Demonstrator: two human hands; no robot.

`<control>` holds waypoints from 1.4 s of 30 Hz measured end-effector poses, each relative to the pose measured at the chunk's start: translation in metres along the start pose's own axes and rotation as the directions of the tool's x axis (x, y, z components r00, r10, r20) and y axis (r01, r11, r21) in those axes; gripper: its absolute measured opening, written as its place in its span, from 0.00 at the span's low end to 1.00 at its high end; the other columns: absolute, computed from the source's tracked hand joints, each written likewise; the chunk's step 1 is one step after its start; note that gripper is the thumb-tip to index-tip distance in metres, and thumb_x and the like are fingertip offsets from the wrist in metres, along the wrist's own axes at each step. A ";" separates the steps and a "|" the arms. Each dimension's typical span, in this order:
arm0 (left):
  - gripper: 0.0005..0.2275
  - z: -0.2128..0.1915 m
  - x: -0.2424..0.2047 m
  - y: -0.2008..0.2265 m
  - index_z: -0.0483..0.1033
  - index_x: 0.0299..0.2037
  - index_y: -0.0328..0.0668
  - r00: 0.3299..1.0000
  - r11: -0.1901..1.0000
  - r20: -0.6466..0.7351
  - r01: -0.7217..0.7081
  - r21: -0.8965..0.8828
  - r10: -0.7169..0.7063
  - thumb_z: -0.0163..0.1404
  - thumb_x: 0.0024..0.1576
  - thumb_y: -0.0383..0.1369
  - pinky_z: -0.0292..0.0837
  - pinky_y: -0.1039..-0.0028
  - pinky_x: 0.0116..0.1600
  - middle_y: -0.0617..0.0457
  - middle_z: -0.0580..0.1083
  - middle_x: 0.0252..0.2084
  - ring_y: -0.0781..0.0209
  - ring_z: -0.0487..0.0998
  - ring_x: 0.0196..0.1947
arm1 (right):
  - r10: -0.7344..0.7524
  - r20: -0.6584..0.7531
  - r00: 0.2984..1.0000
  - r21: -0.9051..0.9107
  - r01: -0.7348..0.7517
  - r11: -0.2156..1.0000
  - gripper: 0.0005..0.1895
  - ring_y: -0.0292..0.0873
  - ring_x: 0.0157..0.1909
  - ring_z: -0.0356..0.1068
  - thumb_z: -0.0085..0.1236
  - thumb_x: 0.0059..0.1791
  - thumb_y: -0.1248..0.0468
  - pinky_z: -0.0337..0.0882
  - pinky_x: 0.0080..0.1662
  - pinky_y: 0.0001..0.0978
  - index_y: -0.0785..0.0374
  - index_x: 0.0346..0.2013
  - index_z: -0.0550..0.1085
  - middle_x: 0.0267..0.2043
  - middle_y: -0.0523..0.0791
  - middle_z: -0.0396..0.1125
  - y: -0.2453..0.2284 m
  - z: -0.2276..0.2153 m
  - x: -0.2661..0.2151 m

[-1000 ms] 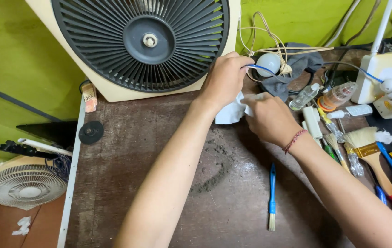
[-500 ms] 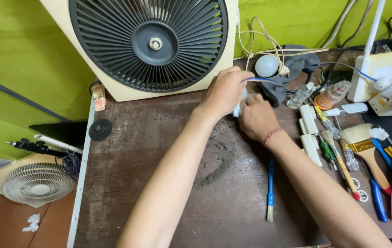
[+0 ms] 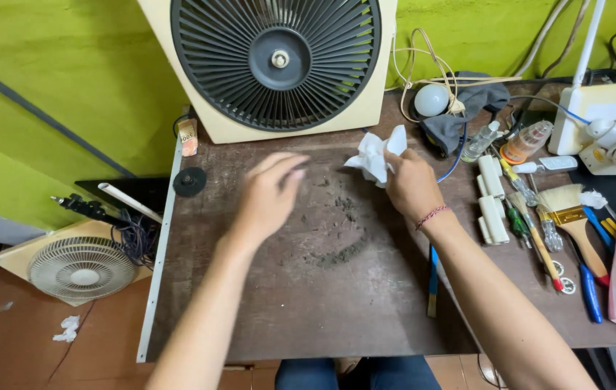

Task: The person cleans a wooden workbench with a tissue, then picks up a box fan to inspect its back and front. They plug the fan into a power strip and test it by turning the speed dial, causing the blades to spin.

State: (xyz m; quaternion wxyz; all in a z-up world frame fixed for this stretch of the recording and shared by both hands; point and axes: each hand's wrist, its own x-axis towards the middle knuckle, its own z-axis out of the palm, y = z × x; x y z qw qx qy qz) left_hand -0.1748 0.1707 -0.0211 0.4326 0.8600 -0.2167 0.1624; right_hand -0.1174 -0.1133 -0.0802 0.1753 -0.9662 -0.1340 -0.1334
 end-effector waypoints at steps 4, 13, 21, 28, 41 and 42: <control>0.11 -0.077 -0.124 -0.053 0.82 0.53 0.44 0.952 0.860 -0.284 0.238 0.452 -0.115 0.54 0.63 0.33 0.75 0.58 0.55 0.48 0.77 0.53 0.46 0.78 0.54 | -0.015 -0.021 1.000 -0.110 0.012 0.994 0.16 0.55 0.43 0.75 0.57 0.47 0.65 0.77 0.44 0.44 0.57 0.49 0.80 0.45 0.48 0.68 -0.003 0.007 -0.019; 0.22 -0.097 -0.219 -0.055 0.67 0.69 0.36 0.823 0.796 -0.385 0.535 0.281 -0.417 0.42 0.68 0.39 0.58 0.46 0.71 0.34 0.63 0.70 0.32 0.63 0.69 | -0.172 0.028 0.985 0.059 0.170 0.984 0.16 0.59 0.42 0.75 0.55 0.45 0.63 0.76 0.44 0.48 0.56 0.47 0.80 0.40 0.51 0.69 -0.027 0.078 -0.039; 0.20 -0.095 -0.225 -0.082 0.71 0.65 0.37 0.851 0.834 -0.401 0.470 0.290 -0.340 0.39 0.71 0.40 0.60 0.50 0.69 0.39 0.68 0.64 0.36 0.68 0.65 | -0.055 -0.098 0.994 -0.077 0.047 0.996 0.24 0.61 0.41 0.74 0.54 0.51 0.65 0.76 0.43 0.52 0.59 0.63 0.73 0.39 0.54 0.69 -0.011 0.038 0.015; 0.20 -0.093 -0.223 -0.088 0.73 0.65 0.44 0.841 0.811 -0.411 0.494 0.314 -0.352 0.37 0.70 0.43 0.60 0.54 0.68 0.46 0.69 0.64 0.41 0.69 0.63 | 0.002 0.072 0.997 -0.305 0.020 0.952 0.19 0.49 0.53 0.67 0.53 0.46 0.58 0.69 0.48 0.45 0.49 0.52 0.78 0.48 0.43 0.67 -0.014 0.084 0.035; 0.23 -0.095 -0.218 -0.077 0.74 0.61 0.36 0.877 0.799 -0.340 0.460 0.386 -0.341 0.34 0.71 0.45 0.58 0.50 0.70 0.41 0.68 0.65 0.37 0.64 0.68 | -0.216 0.021 0.976 -0.140 0.217 0.966 0.16 0.55 0.49 0.71 0.55 0.51 0.62 0.74 0.46 0.48 0.55 0.52 0.81 0.47 0.48 0.68 -0.073 0.064 0.048; 0.23 -0.094 -0.218 -0.078 0.74 0.61 0.36 0.876 0.798 -0.343 0.461 0.388 -0.339 0.34 0.71 0.45 0.58 0.50 0.70 0.41 0.68 0.65 0.37 0.64 0.68 | -0.219 0.019 0.976 -0.138 0.219 0.966 0.16 0.55 0.49 0.71 0.55 0.51 0.62 0.74 0.46 0.48 0.55 0.52 0.81 0.47 0.48 0.68 -0.067 0.074 0.052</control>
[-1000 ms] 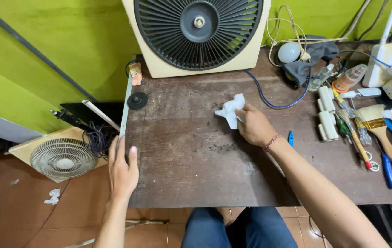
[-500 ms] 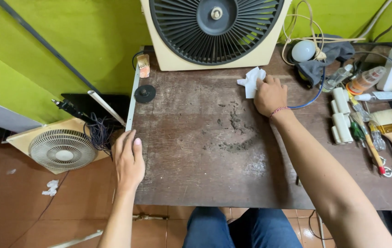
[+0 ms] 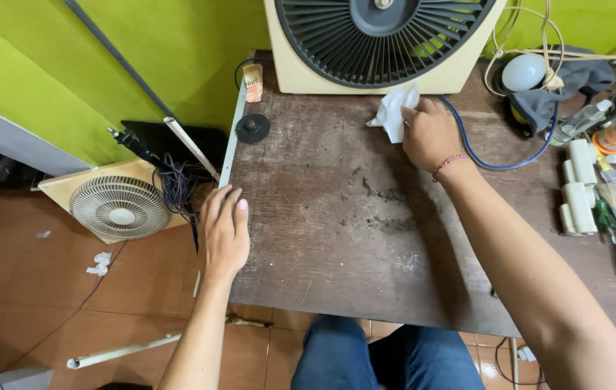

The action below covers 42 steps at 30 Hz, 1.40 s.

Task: The person cleans a wooden workbench with a tissue, then picks up a box fan to inspect its back and front. They plug the fan into a power strip and test it by turning the speed dial, causing the blades to spin.

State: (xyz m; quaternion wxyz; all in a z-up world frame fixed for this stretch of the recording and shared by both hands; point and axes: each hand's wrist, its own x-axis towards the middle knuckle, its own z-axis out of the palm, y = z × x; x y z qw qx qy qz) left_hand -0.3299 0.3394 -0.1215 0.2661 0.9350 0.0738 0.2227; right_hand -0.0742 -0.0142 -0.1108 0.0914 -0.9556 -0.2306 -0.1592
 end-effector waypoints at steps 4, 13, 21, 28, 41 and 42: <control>0.23 0.001 0.001 -0.004 0.75 0.60 0.37 1.000 1.000 0.014 0.024 0.001 -0.024 0.34 0.71 0.46 0.58 0.52 0.70 0.43 0.69 0.64 0.40 0.64 0.68 | 0.135 0.118 0.984 -0.170 -0.113 0.979 0.18 0.49 0.54 0.64 0.55 0.49 0.57 0.70 0.48 0.43 0.48 0.53 0.79 0.51 0.43 0.65 -0.004 0.028 0.007; 0.21 0.001 0.000 -0.005 0.76 0.58 0.40 1.000 1.000 -0.014 -0.006 0.021 0.006 0.34 0.71 0.45 0.63 0.55 0.67 0.46 0.70 0.62 0.44 0.66 0.67 | -0.288 0.033 0.957 0.179 0.278 0.944 0.15 0.50 0.47 0.74 0.53 0.48 0.65 0.76 0.45 0.40 0.54 0.47 0.82 0.44 0.47 0.72 -0.094 0.022 0.033; 0.21 -0.004 0.002 -0.003 0.78 0.56 0.39 1.000 1.000 -0.024 0.003 0.014 -0.003 0.35 0.70 0.44 0.64 0.53 0.66 0.46 0.71 0.60 0.43 0.66 0.66 | -0.054 0.004 0.999 0.026 0.054 0.998 0.19 0.45 0.52 0.71 0.49 0.51 0.62 0.78 0.45 0.39 0.46 0.55 0.79 0.49 0.41 0.71 -0.140 0.063 0.077; 0.20 -0.006 0.004 -0.002 0.78 0.55 0.40 1.000 0.999 0.005 0.024 0.027 -0.024 0.36 0.70 0.44 0.66 0.51 0.65 0.46 0.71 0.60 0.42 0.66 0.66 | -0.248 0.084 0.965 0.012 0.247 0.969 0.18 0.45 0.62 0.61 0.46 0.50 0.62 0.68 0.50 0.38 0.48 0.52 0.76 0.56 0.38 0.70 -0.168 0.058 0.079; 0.21 -0.006 0.004 -0.001 0.78 0.56 0.43 0.999 0.999 0.019 0.040 0.011 -0.041 0.34 0.70 0.45 0.66 0.51 0.64 0.48 0.70 0.61 0.43 0.65 0.67 | -0.345 0.012 0.939 0.198 0.336 0.921 0.13 0.46 0.45 0.74 0.58 0.46 0.67 0.76 0.45 0.37 0.55 0.44 0.83 0.37 0.45 0.76 -0.135 -0.003 0.059; 0.21 -0.004 0.003 -0.002 0.78 0.56 0.43 0.999 0.999 0.018 0.038 0.012 -0.038 0.34 0.70 0.45 0.66 0.51 0.64 0.48 0.70 0.61 0.43 0.65 0.67 | -0.344 0.009 0.939 0.198 0.336 0.921 0.13 0.46 0.45 0.74 0.58 0.46 0.67 0.76 0.45 0.37 0.55 0.44 0.83 0.37 0.45 0.76 -0.130 0.019 0.069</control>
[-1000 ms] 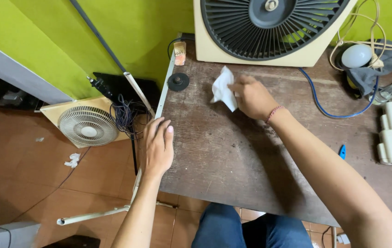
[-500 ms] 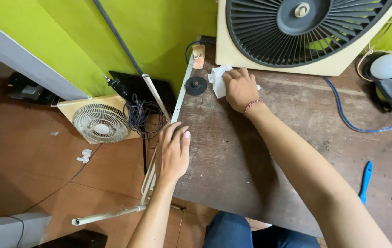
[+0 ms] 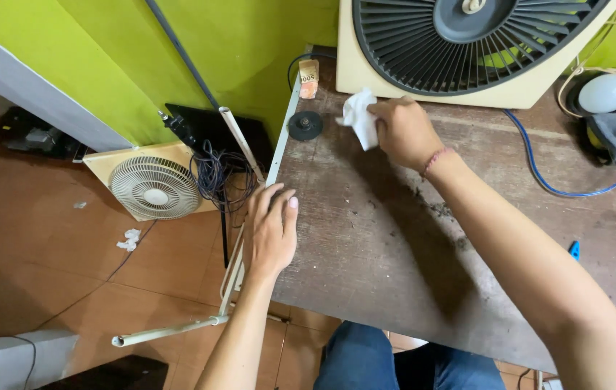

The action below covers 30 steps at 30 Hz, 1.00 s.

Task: The person cleans a wooden workbench with a tissue, then picks up a box fan to inspect its back and front. They plug the fan into a power strip and test it by turning the speed dial, causing the blades to spin.

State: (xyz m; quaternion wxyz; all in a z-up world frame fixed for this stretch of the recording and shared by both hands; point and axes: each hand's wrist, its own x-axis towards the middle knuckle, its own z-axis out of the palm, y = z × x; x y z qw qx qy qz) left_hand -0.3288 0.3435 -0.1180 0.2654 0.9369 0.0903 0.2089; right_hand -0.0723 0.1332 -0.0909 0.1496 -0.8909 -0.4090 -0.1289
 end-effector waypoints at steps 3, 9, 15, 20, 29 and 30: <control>0.21 0.000 -0.001 0.000 0.78 0.55 0.41 1.000 1.000 -0.008 0.006 -0.010 -0.006 0.34 0.70 0.44 0.65 0.51 0.64 0.47 0.71 0.60 0.43 0.64 0.68 | 0.130 0.016 0.991 -0.063 -0.129 0.990 0.14 0.46 0.42 0.76 0.57 0.49 0.65 0.77 0.42 0.33 0.54 0.47 0.83 0.40 0.45 0.75 0.012 0.040 0.019; 0.23 -0.007 0.000 0.004 0.78 0.56 0.45 0.994 0.998 0.085 0.068 0.019 -0.069 0.30 0.70 0.47 0.69 0.51 0.61 0.49 0.70 0.62 0.46 0.63 0.69 | -0.151 -0.058 0.987 -0.120 0.143 0.982 0.13 0.48 0.41 0.73 0.57 0.42 0.65 0.74 0.43 0.33 0.54 0.37 0.84 0.41 0.45 0.72 -0.050 0.036 0.002; 0.21 0.003 -0.001 -0.005 0.77 0.55 0.39 0.997 0.997 -0.083 -0.017 -0.073 0.010 0.31 0.71 0.42 0.66 0.52 0.64 0.46 0.72 0.57 0.42 0.69 0.63 | -0.426 0.201 0.882 0.397 0.324 0.859 0.17 0.55 0.42 0.75 0.48 0.43 0.71 0.72 0.51 0.46 0.55 0.34 0.85 0.42 0.45 0.74 -0.104 -0.057 -0.059; 0.22 0.006 -0.001 -0.004 0.76 0.55 0.38 0.993 0.994 -0.115 -0.013 -0.113 0.000 0.30 0.71 0.43 0.64 0.53 0.65 0.45 0.73 0.56 0.42 0.70 0.62 | -0.402 0.072 0.913 0.518 0.310 0.797 0.14 0.63 0.41 0.75 0.55 0.41 0.73 0.74 0.45 0.54 0.61 0.36 0.84 0.39 0.55 0.75 -0.074 -0.063 -0.042; 0.20 0.008 -0.002 -0.009 0.73 0.57 0.32 0.989 0.992 -0.149 -0.014 -0.125 -0.004 0.34 0.71 0.41 0.64 0.54 0.66 0.38 0.73 0.56 0.39 0.72 0.61 | -0.297 0.076 0.952 0.054 0.293 0.954 0.12 0.46 0.46 0.76 0.54 0.45 0.64 0.76 0.47 0.42 0.54 0.37 0.85 0.41 0.41 0.76 -0.124 0.032 -0.006; 0.20 0.009 -0.002 -0.012 0.73 0.57 0.32 0.989 0.992 -0.148 -0.017 -0.128 -0.002 0.34 0.71 0.41 0.64 0.54 0.66 0.38 0.73 0.56 0.39 0.72 0.61 | -0.294 0.076 0.953 0.050 0.291 0.955 0.12 0.46 0.46 0.76 0.54 0.45 0.64 0.76 0.47 0.42 0.54 0.37 0.85 0.41 0.41 0.76 -0.135 0.002 -0.019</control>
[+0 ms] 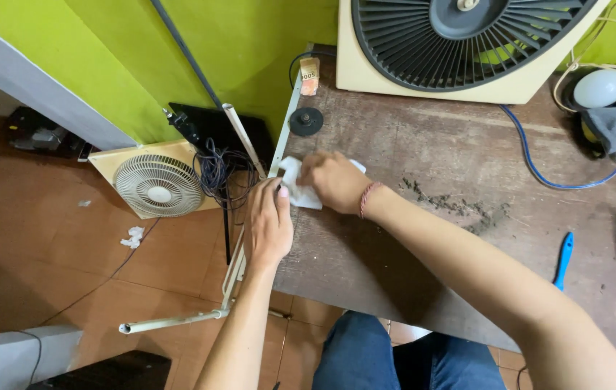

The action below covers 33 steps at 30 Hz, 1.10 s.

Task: The person cleans a wooden workbench with a tissue, then picks up a box fan to inspect its back and front. They plug the fan into a power strip and test it by turning the speed dial, causing the blades to spin.

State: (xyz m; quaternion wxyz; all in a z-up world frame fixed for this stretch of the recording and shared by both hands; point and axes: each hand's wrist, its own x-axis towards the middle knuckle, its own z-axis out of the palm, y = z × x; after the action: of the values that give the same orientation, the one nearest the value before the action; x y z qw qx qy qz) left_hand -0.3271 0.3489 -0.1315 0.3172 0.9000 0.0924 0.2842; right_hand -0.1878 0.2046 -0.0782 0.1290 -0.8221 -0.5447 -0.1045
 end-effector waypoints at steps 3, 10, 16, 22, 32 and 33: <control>0.22 0.005 -0.002 -0.004 0.71 0.59 0.31 0.999 0.999 0.026 0.030 -0.043 -0.029 0.31 0.71 0.42 0.62 0.53 0.67 0.37 0.71 0.57 0.38 0.70 0.62 | -0.142 0.060 0.988 0.079 0.137 0.987 0.14 0.49 0.47 0.74 0.47 0.45 0.63 0.70 0.53 0.47 0.56 0.29 0.83 0.34 0.44 0.78 -0.025 -0.062 -0.043; 0.20 -0.001 0.000 0.007 0.73 0.57 0.31 0.999 0.998 0.005 -0.043 -0.042 0.043 0.33 0.72 0.40 0.62 0.54 0.67 0.38 0.72 0.57 0.38 0.71 0.60 | 0.276 -0.115 0.954 0.324 -0.227 0.919 0.12 0.57 0.46 0.75 0.57 0.46 0.73 0.74 0.50 0.46 0.63 0.42 0.81 0.41 0.50 0.73 0.079 -0.124 -0.162; 0.17 0.005 -0.004 -0.003 0.75 0.56 0.33 0.993 0.993 -0.019 -0.115 -0.026 0.115 0.36 0.72 0.38 0.61 0.55 0.67 0.40 0.72 0.56 0.39 0.71 0.60 | 0.712 -0.187 0.677 -0.122 -0.735 0.667 0.19 0.57 0.42 0.76 0.58 0.47 0.63 0.77 0.47 0.49 0.46 0.52 0.82 0.40 0.47 0.72 0.170 -0.077 -0.299; 0.17 0.001 -0.005 0.004 0.76 0.54 0.35 0.993 0.993 -0.008 -0.119 -0.012 0.119 0.36 0.73 0.37 0.61 0.56 0.68 0.43 0.73 0.56 0.41 0.71 0.60 | 0.833 -0.017 0.553 -0.195 -0.819 0.540 0.26 0.64 0.41 0.78 0.47 0.47 0.61 0.79 0.46 0.57 0.47 0.58 0.79 0.47 0.51 0.72 0.137 -0.048 -0.329; 0.17 0.004 -0.005 0.002 0.77 0.54 0.36 0.997 0.997 -0.009 -0.081 -0.018 0.081 0.35 0.73 0.38 0.60 0.55 0.68 0.43 0.73 0.57 0.41 0.70 0.61 | 0.741 -0.110 0.662 0.125 -0.731 0.671 0.21 0.68 0.37 0.76 0.49 0.45 0.67 0.78 0.37 0.58 0.68 0.50 0.80 0.41 0.57 0.72 0.059 0.009 -0.238; 0.17 0.003 -0.005 0.004 0.77 0.54 0.36 0.997 0.997 -0.009 -0.082 -0.015 0.082 0.35 0.73 0.38 0.60 0.55 0.68 0.43 0.73 0.57 0.41 0.70 0.61 | 0.741 -0.110 0.662 0.128 -0.730 0.671 0.21 0.68 0.37 0.76 0.49 0.45 0.67 0.78 0.37 0.58 0.68 0.50 0.80 0.41 0.57 0.72 0.044 -0.003 -0.222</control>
State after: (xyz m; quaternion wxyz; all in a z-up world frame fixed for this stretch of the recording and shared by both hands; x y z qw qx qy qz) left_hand -0.3297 0.3425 -0.1337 0.3120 0.8994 0.0546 0.3013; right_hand -0.2331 -0.0058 -0.1495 0.2312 -0.9561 -0.1582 -0.0863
